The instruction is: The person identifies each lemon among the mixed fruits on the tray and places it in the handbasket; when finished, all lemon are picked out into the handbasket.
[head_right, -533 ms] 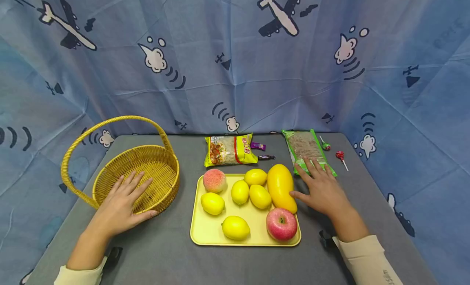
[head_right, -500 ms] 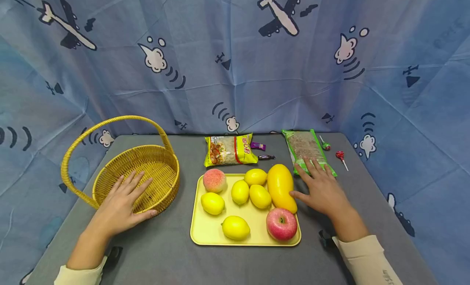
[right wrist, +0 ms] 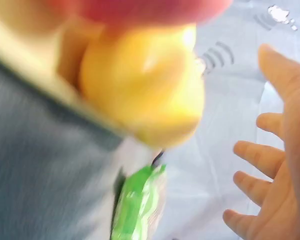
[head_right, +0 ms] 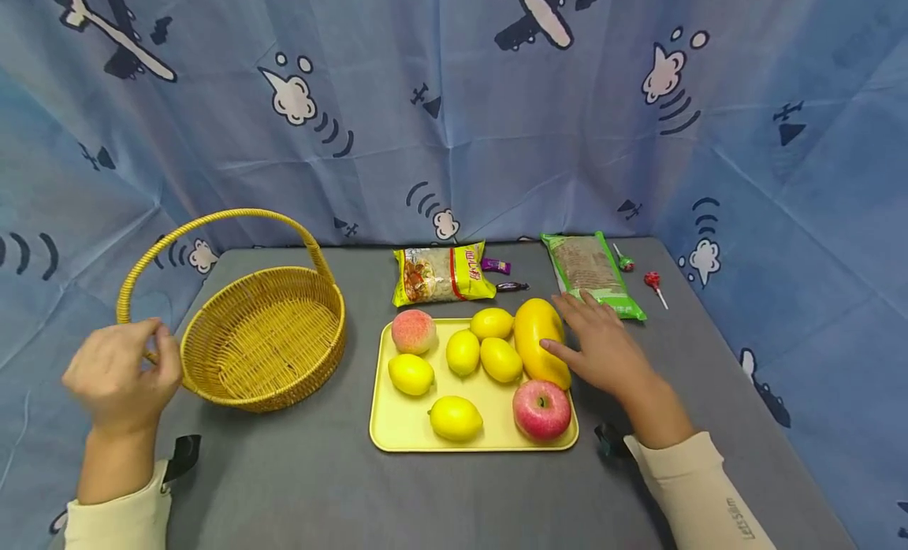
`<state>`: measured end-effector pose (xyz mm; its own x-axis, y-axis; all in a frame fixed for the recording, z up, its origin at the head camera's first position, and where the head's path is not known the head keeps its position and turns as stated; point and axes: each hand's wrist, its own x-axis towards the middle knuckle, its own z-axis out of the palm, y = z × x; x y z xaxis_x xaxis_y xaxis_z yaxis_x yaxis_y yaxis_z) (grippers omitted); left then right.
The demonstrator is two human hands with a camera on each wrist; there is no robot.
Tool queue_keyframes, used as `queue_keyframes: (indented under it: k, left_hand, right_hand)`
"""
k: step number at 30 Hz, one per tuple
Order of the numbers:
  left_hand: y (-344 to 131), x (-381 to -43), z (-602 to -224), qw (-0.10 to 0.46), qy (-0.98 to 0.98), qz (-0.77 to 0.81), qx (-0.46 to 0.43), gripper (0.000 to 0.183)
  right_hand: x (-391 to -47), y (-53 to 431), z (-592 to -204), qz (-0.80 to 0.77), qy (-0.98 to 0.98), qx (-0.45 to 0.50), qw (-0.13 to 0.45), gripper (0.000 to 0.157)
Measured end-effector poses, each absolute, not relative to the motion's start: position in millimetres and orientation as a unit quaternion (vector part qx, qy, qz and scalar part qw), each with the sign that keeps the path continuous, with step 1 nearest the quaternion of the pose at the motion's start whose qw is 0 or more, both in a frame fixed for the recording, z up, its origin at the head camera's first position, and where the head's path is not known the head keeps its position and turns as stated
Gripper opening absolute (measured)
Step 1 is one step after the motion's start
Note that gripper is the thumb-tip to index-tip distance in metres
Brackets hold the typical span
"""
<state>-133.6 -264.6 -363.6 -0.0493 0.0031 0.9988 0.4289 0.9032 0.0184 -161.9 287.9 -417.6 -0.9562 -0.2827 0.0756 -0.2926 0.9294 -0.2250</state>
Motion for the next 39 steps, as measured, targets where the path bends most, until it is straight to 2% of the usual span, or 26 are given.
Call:
queue_keyframes:
  k: [2,3,6,10,14,19,25,33,39]
  left_hand:
    - [-273.5,-133.3,-353.7,0.700,-0.690,-0.165,-0.086,0.013]
    - [-279.9,-132.6,-349.3,0.691,-0.701,-0.167,-0.056,0.016]
    - [-300.6,-128.8,-340.6,0.612,-0.774,-0.162,-0.010,0.022]
    - [-316.3,-124.8,-338.9,0.521,-0.835,-0.171,-0.036,0.019]
    - [-317.2,-124.0,-337.8,0.496,-0.841,-0.202,-0.068,0.017]
    - [-315.3,-119.4,-330.7,0.452,-0.852,-0.253,-0.076,0.013]
    - [-308.6,-117.8,-325.2,0.370,-0.885,-0.283,-0.012,0.024]
    - [-295.0,-129.2,-323.0,0.365,-0.882,-0.299,-0.004,0.026]
    - [-301.4,-121.3,-316.6,0.270,-0.917,-0.294,-0.017,0.043]
  right_hand:
    - [-159.2,276.7,-412.9,0.131,-0.980,0.152,0.008,0.078]
    - [-157.5,271.1,-411.4,0.134,-0.979,0.156,0.005,0.077]
    - [-152.3,254.8,-408.5,0.140,-0.974,0.180,0.001,0.071]
    - [-145.6,236.0,-407.4,0.142,-0.964,0.223,0.003,0.060]
    - [-142.4,221.7,-408.6,0.130,-0.957,0.259,0.015,0.054]
    - [-144.9,207.8,-412.5,0.113,-0.955,0.276,0.004,0.056]
    - [-149.1,197.1,-418.2,0.078,-0.960,0.269,-0.028,0.056]
    - [-158.2,189.6,-419.1,0.037,-0.960,0.274,-0.050,0.055]
    - [-162.5,184.8,-421.6,0.056,-0.964,0.238,-0.108,0.064]
